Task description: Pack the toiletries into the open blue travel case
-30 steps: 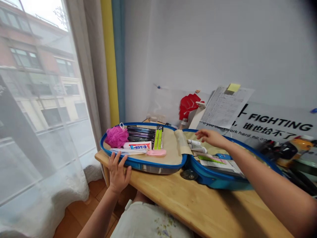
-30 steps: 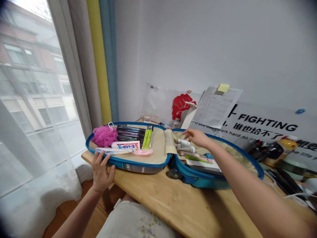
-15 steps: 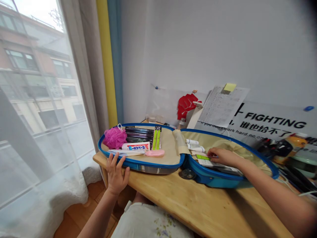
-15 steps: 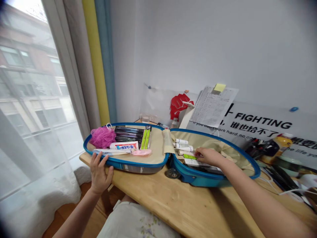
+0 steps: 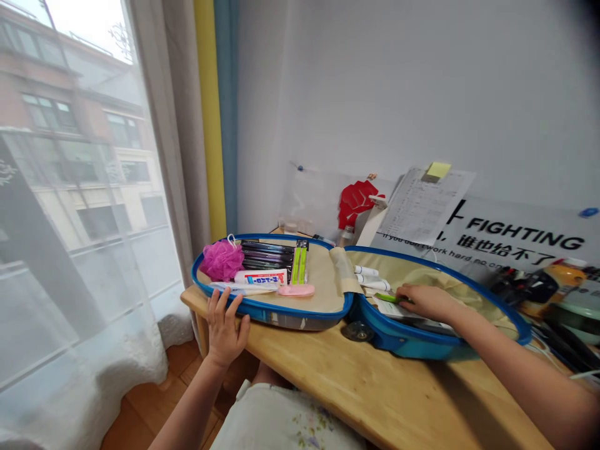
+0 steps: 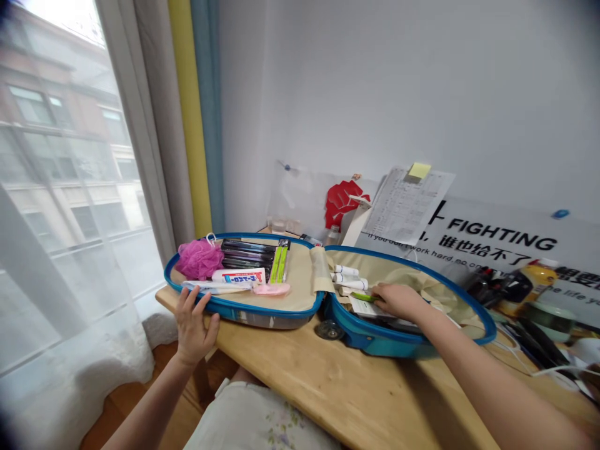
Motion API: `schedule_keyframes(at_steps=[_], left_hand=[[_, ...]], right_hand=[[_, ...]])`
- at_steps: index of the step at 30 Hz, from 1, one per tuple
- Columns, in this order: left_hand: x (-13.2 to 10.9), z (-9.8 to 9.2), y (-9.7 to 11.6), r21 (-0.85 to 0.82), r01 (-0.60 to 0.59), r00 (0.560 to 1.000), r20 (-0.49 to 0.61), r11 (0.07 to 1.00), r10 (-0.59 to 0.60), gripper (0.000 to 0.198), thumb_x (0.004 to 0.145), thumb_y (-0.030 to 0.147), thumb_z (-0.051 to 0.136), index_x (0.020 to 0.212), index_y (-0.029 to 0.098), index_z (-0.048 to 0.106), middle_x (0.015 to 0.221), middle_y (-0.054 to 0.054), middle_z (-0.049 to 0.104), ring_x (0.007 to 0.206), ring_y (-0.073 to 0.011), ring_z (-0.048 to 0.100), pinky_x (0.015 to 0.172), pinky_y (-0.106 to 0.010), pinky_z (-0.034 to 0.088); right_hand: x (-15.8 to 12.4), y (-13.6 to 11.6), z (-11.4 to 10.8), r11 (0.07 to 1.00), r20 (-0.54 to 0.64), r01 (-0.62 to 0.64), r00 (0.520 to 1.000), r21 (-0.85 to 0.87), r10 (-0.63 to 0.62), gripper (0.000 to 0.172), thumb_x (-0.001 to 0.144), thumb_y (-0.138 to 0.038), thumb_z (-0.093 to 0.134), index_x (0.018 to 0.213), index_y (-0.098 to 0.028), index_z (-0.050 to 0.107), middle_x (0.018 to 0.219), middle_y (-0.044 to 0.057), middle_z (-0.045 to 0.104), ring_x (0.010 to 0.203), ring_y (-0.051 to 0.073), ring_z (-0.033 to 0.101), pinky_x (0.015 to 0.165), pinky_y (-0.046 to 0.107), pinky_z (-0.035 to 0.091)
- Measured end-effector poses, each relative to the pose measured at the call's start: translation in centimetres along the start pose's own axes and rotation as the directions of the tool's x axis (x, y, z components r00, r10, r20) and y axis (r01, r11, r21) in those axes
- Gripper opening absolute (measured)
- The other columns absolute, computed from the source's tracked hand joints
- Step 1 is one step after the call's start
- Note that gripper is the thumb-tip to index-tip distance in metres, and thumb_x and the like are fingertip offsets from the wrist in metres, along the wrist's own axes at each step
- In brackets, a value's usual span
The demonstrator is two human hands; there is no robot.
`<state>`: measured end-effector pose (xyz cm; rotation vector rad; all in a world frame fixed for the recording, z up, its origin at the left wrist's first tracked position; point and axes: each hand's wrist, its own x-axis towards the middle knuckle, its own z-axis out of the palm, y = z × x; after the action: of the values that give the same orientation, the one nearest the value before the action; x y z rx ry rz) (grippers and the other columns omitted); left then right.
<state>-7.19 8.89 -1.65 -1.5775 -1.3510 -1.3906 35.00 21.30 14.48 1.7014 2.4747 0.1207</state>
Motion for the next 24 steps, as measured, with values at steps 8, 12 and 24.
schedule_keyframes(at_steps=[8, 12, 24], left_hand=[[-0.1, 0.1, 0.0, 0.000, 0.003, 1.000, -0.003, 1.000, -0.003, 0.057, 0.086, 0.020, 0.050, 0.140, 0.022, 0.034, 0.147, -0.013, 0.032, 0.141, -0.0316, 0.020, 0.112, -0.052, 0.020], [0.0, 0.1, 0.1, -0.003, 0.012, 1.000, -0.005, 1.000, -0.012, 0.058, 0.086, 0.020, 0.051, 0.140, 0.022, 0.034, 0.147, -0.012, 0.032, 0.140, -0.0321, 0.020, 0.112, -0.053, 0.020], [0.0, 0.0, -0.1, -0.012, 0.003, 1.000, 0.003, 1.000, -0.003, 0.059, 0.085, 0.019, 0.051, 0.141, 0.022, 0.032, 0.148, -0.012, 0.031, 0.141, -0.0314, 0.018, 0.112, -0.053, 0.020]], right_hand=[[3.4, -1.0, -3.8, 0.914, -0.313, 0.017, 0.942, 0.406, 0.121, 0.034, 0.079, -0.044, 0.047, 0.093, -0.019, 0.067, 0.099, 0.008, 0.067, 0.089, 0.021, 0.061, 0.080, 0.031, 0.046], [6.5, -5.3, -5.6, 0.755, -0.288, 0.070, 0.944, 0.651, 0.160, 0.043, 0.079, -0.051, 0.050, 0.101, -0.018, 0.066, 0.095, 0.007, 0.069, 0.082, 0.016, 0.063, 0.074, 0.026, 0.048], [13.4, -16.1, -3.7, 0.572, 0.130, -0.169, 0.986, 0.803, 0.109, 0.029, 0.089, -0.036, 0.054, 0.107, -0.014, 0.058, 0.101, 0.005, 0.062, 0.084, 0.012, 0.060, 0.072, 0.031, 0.053]])
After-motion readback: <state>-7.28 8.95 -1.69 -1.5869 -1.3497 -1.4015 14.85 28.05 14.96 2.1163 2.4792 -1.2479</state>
